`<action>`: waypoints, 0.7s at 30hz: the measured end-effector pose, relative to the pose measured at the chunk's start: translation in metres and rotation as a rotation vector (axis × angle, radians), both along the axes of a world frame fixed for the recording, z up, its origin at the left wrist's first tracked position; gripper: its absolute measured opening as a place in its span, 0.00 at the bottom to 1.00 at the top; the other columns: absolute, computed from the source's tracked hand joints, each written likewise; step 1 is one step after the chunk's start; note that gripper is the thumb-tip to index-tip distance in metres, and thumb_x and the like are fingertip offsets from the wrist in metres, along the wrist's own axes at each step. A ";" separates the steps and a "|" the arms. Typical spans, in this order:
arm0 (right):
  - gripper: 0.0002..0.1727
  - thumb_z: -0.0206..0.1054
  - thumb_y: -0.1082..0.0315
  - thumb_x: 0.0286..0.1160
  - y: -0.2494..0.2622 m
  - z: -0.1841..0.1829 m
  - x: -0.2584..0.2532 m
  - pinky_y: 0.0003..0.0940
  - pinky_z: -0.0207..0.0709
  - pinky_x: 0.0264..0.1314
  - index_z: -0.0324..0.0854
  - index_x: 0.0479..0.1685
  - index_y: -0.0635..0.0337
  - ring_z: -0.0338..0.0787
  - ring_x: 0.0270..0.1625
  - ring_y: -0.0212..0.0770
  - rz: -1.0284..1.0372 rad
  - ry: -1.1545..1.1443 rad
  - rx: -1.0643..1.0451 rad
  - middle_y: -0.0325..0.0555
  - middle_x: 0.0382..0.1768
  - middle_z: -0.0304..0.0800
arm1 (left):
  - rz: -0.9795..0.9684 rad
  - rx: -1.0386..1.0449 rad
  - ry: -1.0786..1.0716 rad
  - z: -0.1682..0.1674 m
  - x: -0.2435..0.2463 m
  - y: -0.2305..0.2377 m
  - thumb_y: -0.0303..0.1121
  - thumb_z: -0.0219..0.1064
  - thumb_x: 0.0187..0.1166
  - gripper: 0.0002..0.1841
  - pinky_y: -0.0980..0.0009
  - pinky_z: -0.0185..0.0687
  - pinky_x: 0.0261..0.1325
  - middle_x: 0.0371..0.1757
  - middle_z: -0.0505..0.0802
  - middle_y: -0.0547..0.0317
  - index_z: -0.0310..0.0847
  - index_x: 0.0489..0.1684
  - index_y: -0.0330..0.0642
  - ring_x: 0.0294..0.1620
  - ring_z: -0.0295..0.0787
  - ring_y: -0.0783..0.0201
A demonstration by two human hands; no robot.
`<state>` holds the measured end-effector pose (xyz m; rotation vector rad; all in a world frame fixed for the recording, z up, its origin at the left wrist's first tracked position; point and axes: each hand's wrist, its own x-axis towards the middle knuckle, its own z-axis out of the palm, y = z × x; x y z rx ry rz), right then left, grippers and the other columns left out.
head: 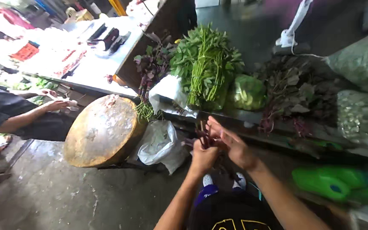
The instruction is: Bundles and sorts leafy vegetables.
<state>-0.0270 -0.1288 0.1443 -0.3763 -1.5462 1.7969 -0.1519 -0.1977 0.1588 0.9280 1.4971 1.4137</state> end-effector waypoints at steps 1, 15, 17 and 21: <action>0.39 0.42 0.45 0.92 -0.001 -0.007 0.003 0.45 0.61 0.92 0.63 0.85 0.74 0.63 0.91 0.49 -0.014 0.028 -0.030 0.61 0.90 0.59 | -0.018 -0.022 -0.008 -0.002 0.008 0.004 0.23 0.71 0.66 0.05 0.74 0.84 0.29 0.25 0.90 0.66 0.86 0.37 0.38 0.23 0.84 0.74; 0.46 0.73 0.57 0.73 -0.023 -0.032 0.045 0.38 0.65 0.90 0.59 0.87 0.76 0.61 0.91 0.49 -0.538 -0.237 0.097 0.69 0.90 0.53 | 0.024 -0.059 0.603 -0.058 0.060 0.070 0.37 0.71 0.75 0.18 0.49 0.90 0.47 0.39 0.95 0.50 0.84 0.59 0.37 0.40 0.94 0.54; 0.53 0.74 0.55 0.71 -0.009 -0.019 0.062 0.38 0.68 0.88 0.49 0.92 0.72 0.63 0.91 0.49 -0.499 -0.415 0.165 0.69 0.91 0.49 | -0.104 -0.026 0.800 -0.074 0.054 0.059 0.32 0.67 0.78 0.15 0.45 0.90 0.48 0.41 0.96 0.47 0.85 0.60 0.36 0.43 0.95 0.49; 0.22 0.70 0.66 0.78 0.071 -0.016 0.103 0.39 0.90 0.53 0.83 0.68 0.67 0.96 0.47 0.41 -0.104 -0.809 -0.012 0.53 0.53 0.95 | -0.355 0.373 1.059 -0.099 0.080 0.009 0.28 0.70 0.73 0.05 0.51 0.86 0.32 0.26 0.91 0.50 0.86 0.39 0.37 0.28 0.92 0.50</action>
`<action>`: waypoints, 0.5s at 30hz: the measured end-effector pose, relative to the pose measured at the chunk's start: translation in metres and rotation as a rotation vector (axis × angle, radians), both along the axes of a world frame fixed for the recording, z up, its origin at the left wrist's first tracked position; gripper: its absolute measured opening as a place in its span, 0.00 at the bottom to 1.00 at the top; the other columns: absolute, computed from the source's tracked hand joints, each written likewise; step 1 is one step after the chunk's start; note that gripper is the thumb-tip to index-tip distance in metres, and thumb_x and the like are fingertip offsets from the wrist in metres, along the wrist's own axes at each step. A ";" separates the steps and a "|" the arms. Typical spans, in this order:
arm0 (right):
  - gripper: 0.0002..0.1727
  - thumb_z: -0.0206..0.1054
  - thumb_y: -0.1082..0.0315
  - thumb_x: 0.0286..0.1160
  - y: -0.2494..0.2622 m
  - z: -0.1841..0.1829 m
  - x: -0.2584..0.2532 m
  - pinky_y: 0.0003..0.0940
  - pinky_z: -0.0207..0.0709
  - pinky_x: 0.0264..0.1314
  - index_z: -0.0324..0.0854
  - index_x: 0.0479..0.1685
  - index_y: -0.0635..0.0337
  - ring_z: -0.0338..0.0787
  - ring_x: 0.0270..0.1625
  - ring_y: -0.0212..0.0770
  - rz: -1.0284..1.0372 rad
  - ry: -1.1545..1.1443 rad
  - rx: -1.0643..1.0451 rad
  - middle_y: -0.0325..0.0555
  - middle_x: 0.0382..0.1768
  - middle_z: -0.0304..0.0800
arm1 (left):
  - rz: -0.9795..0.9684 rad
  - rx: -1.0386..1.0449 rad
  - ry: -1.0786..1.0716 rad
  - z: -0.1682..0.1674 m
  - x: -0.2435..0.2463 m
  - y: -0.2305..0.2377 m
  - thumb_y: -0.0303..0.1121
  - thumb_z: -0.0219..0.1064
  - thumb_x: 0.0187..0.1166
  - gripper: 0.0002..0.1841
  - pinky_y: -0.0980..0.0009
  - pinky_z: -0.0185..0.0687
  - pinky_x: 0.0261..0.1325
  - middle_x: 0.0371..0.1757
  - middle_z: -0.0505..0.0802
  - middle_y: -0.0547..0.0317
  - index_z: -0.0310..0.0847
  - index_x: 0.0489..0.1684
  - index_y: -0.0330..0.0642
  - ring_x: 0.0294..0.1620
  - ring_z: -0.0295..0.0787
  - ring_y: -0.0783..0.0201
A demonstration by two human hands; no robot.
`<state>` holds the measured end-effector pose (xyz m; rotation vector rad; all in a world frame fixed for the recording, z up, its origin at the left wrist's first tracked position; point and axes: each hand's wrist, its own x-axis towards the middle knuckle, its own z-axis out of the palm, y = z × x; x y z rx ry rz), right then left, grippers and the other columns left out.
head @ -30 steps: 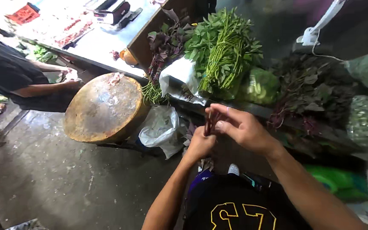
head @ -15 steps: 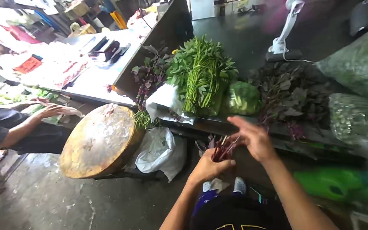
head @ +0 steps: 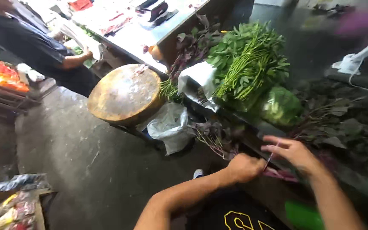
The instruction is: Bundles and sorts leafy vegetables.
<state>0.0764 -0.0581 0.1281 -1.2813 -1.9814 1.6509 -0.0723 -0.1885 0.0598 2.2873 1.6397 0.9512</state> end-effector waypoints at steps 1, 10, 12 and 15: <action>0.15 0.67 0.68 0.81 0.010 -0.010 0.002 0.39 0.90 0.53 0.88 0.60 0.68 0.96 0.44 0.40 0.109 -0.041 -0.043 0.52 0.48 0.97 | -0.019 0.031 -0.052 0.008 0.005 -0.004 0.28 0.72 0.69 0.05 0.52 0.85 0.31 0.23 0.90 0.51 0.86 0.36 0.37 0.26 0.91 0.52; 0.15 0.54 0.71 0.74 -0.079 0.012 -0.014 0.44 0.71 0.74 0.86 0.25 0.48 0.91 0.45 0.34 0.606 0.302 1.085 0.33 0.37 0.94 | 0.285 -0.862 -0.863 0.050 -0.062 0.033 0.50 0.65 0.81 0.23 0.68 0.70 0.24 0.17 0.80 0.67 0.81 0.18 0.43 0.17 0.72 0.72; 0.14 0.56 0.73 0.74 -0.065 0.026 -0.012 0.34 0.79 0.64 0.87 0.27 0.52 0.90 0.46 0.35 0.730 0.466 0.956 0.37 0.37 0.93 | 0.225 -0.803 -0.947 0.069 -0.053 0.021 0.45 0.63 0.81 0.21 0.73 0.66 0.21 0.14 0.78 0.70 0.81 0.16 0.45 0.14 0.70 0.75; 0.16 0.65 0.81 0.64 -0.045 0.006 0.004 0.48 0.90 0.52 0.93 0.47 0.61 0.96 0.48 0.48 0.808 0.290 0.594 0.52 0.46 0.96 | 0.239 -0.654 -1.063 0.098 -0.053 0.022 0.40 0.67 0.79 0.14 0.77 0.65 0.20 0.15 0.79 0.72 0.87 0.25 0.44 0.14 0.68 0.78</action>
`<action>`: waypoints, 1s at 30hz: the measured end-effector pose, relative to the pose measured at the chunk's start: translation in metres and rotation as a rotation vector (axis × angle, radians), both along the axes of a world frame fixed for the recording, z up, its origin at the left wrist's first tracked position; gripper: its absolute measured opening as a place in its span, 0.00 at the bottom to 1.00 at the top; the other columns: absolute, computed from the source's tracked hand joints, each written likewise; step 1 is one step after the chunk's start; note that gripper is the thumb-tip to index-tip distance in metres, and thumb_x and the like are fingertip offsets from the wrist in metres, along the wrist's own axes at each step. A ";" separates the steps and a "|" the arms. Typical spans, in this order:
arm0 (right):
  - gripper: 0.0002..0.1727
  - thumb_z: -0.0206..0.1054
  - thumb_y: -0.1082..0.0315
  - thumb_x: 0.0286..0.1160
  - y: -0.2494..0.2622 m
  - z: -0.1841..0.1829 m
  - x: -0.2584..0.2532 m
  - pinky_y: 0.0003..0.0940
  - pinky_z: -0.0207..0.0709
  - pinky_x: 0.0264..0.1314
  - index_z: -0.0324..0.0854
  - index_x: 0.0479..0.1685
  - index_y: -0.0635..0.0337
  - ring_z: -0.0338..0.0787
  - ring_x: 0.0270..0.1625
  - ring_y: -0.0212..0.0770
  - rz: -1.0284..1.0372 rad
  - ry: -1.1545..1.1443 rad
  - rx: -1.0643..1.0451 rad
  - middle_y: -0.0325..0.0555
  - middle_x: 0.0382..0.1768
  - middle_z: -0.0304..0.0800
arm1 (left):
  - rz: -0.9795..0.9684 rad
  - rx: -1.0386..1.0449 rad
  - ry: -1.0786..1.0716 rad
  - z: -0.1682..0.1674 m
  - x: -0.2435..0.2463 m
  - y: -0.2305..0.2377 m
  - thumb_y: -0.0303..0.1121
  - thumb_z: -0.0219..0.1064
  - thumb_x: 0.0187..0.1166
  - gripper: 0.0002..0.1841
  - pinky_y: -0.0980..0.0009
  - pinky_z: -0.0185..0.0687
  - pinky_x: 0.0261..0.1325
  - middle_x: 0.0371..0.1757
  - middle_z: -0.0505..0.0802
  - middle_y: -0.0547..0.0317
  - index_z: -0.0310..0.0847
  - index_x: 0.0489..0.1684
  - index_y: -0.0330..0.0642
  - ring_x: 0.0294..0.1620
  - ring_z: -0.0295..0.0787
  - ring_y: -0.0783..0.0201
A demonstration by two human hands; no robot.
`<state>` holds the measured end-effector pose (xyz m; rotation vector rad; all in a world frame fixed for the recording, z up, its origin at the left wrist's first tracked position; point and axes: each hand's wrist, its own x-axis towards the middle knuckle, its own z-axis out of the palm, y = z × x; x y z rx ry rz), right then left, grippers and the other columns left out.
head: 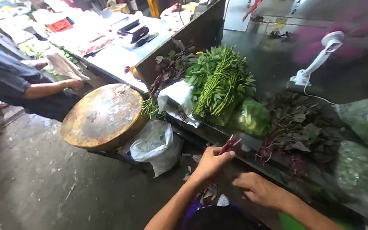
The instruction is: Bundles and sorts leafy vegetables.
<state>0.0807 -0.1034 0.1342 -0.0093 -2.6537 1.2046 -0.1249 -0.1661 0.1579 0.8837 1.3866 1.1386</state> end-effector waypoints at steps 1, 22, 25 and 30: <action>0.19 0.67 0.85 0.64 -0.006 0.002 0.002 0.57 0.88 0.53 0.93 0.53 0.62 0.96 0.49 0.55 -0.004 -0.121 -0.021 0.56 0.49 0.96 | 0.009 -0.018 -0.039 -0.001 0.000 0.005 0.40 0.68 0.79 0.12 0.77 0.66 0.21 0.17 0.80 0.71 0.88 0.30 0.42 0.15 0.69 0.77; 0.12 0.67 0.63 0.81 0.042 0.030 0.019 0.25 0.89 0.40 0.93 0.40 0.62 0.92 0.31 0.25 -0.512 -0.034 -0.630 0.34 0.30 0.96 | -0.692 0.032 0.944 -0.040 0.081 0.004 0.41 0.63 0.84 0.16 0.37 0.85 0.46 0.38 0.93 0.39 0.86 0.47 0.34 0.43 0.93 0.38; 0.19 0.61 0.55 0.85 -0.005 0.030 0.017 0.38 0.85 0.60 0.95 0.37 0.56 0.93 0.44 0.33 -0.302 -0.046 -0.210 0.39 0.34 0.96 | -0.566 -0.016 0.825 -0.051 0.065 0.029 0.37 0.62 0.85 0.16 0.36 0.84 0.54 0.44 0.93 0.37 0.85 0.56 0.33 0.50 0.93 0.37; 0.16 0.64 0.58 0.85 -0.012 -0.001 0.011 0.34 0.84 0.69 0.94 0.42 0.59 0.94 0.56 0.32 -0.320 0.200 -0.272 0.40 0.49 0.98 | -0.360 0.019 0.507 -0.080 0.060 0.035 0.34 0.62 0.84 0.16 0.49 0.84 0.58 0.45 0.93 0.39 0.85 0.53 0.27 0.49 0.91 0.48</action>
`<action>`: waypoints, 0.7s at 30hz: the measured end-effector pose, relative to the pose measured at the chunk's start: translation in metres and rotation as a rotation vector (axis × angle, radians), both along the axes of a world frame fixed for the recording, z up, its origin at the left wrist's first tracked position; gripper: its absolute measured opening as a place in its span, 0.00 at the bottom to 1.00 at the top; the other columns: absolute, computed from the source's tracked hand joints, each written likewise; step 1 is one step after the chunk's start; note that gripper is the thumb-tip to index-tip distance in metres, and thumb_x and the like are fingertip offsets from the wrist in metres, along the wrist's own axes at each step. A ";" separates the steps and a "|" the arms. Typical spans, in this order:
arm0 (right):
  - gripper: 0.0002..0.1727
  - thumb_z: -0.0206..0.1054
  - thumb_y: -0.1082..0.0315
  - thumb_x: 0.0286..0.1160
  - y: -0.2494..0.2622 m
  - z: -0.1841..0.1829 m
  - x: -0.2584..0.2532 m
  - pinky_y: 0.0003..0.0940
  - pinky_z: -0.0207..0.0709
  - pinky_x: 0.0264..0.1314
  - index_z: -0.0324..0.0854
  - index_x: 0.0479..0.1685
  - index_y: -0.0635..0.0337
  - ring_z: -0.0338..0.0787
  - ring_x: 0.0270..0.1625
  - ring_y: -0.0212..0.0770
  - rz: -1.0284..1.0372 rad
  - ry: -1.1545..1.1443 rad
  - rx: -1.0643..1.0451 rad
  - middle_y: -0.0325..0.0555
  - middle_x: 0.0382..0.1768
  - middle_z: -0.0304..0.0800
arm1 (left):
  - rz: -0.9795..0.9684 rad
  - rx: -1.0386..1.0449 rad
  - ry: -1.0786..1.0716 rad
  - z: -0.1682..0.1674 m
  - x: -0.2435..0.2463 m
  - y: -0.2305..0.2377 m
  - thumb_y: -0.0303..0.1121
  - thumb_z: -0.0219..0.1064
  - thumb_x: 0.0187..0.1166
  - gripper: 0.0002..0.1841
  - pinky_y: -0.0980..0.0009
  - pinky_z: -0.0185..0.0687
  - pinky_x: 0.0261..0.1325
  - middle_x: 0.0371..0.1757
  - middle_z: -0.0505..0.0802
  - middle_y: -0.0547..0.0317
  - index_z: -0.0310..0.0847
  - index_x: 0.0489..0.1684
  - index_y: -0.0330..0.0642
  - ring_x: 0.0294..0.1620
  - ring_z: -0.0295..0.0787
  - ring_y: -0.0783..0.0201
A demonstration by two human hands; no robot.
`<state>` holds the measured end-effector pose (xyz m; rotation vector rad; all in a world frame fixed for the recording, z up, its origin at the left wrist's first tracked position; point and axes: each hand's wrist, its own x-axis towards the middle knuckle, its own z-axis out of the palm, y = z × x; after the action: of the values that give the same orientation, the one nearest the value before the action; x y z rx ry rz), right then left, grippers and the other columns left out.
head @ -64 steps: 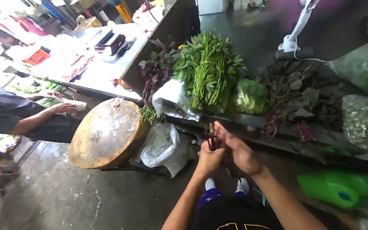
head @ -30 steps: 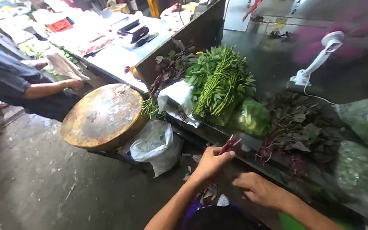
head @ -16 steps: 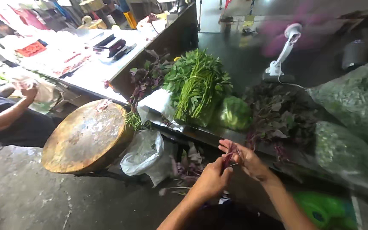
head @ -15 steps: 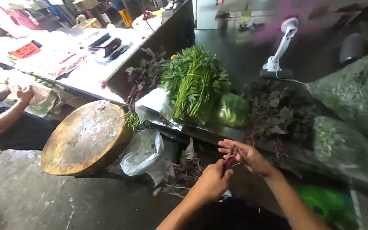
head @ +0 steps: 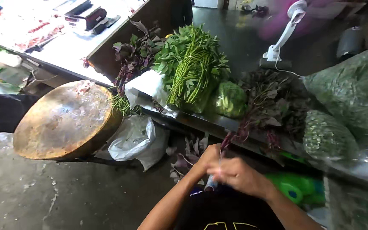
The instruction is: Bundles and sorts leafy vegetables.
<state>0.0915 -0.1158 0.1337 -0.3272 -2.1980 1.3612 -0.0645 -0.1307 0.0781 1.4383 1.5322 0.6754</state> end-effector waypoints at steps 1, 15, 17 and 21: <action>0.14 0.66 0.61 0.84 0.008 0.002 -0.003 0.33 0.86 0.68 0.92 0.46 0.61 0.93 0.60 0.32 -0.186 0.123 -0.064 0.41 0.54 0.96 | 0.122 0.030 -0.095 0.002 0.002 -0.003 0.33 0.64 0.81 0.15 0.54 0.84 0.57 0.44 0.93 0.42 0.86 0.52 0.27 0.47 0.91 0.53; 0.21 0.53 0.61 0.89 0.084 -0.058 0.036 0.25 0.87 0.37 0.78 0.69 0.65 0.94 0.35 0.31 -0.123 -0.372 -1.020 0.43 0.47 0.97 | -0.170 0.566 0.133 -0.025 0.041 -0.028 0.31 0.64 0.81 0.11 0.48 0.88 0.36 0.27 0.92 0.46 0.86 0.50 0.33 0.29 0.93 0.48; 0.23 0.53 0.53 0.89 0.061 -0.070 0.029 0.30 0.89 0.55 0.78 0.68 0.60 0.95 0.52 0.33 -0.186 0.065 -1.058 0.41 0.54 0.96 | -0.029 0.492 -0.035 -0.007 0.029 -0.020 0.37 0.65 0.85 0.16 0.53 0.90 0.40 0.30 0.93 0.47 0.85 0.55 0.32 0.31 0.93 0.54; 0.41 0.81 0.46 0.62 0.043 -0.063 0.006 0.38 0.84 0.69 0.76 0.75 0.59 0.89 0.69 0.44 -0.250 0.440 -0.997 0.49 0.71 0.87 | 0.113 0.269 -0.256 0.017 0.003 -0.009 0.43 0.63 0.88 0.20 0.64 0.87 0.53 0.41 0.92 0.51 0.80 0.60 0.32 0.42 0.91 0.65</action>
<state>0.0978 -0.0726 0.0705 -0.5553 -0.9677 2.0416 -0.0612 -0.1401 0.0953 1.4023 1.3669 1.1243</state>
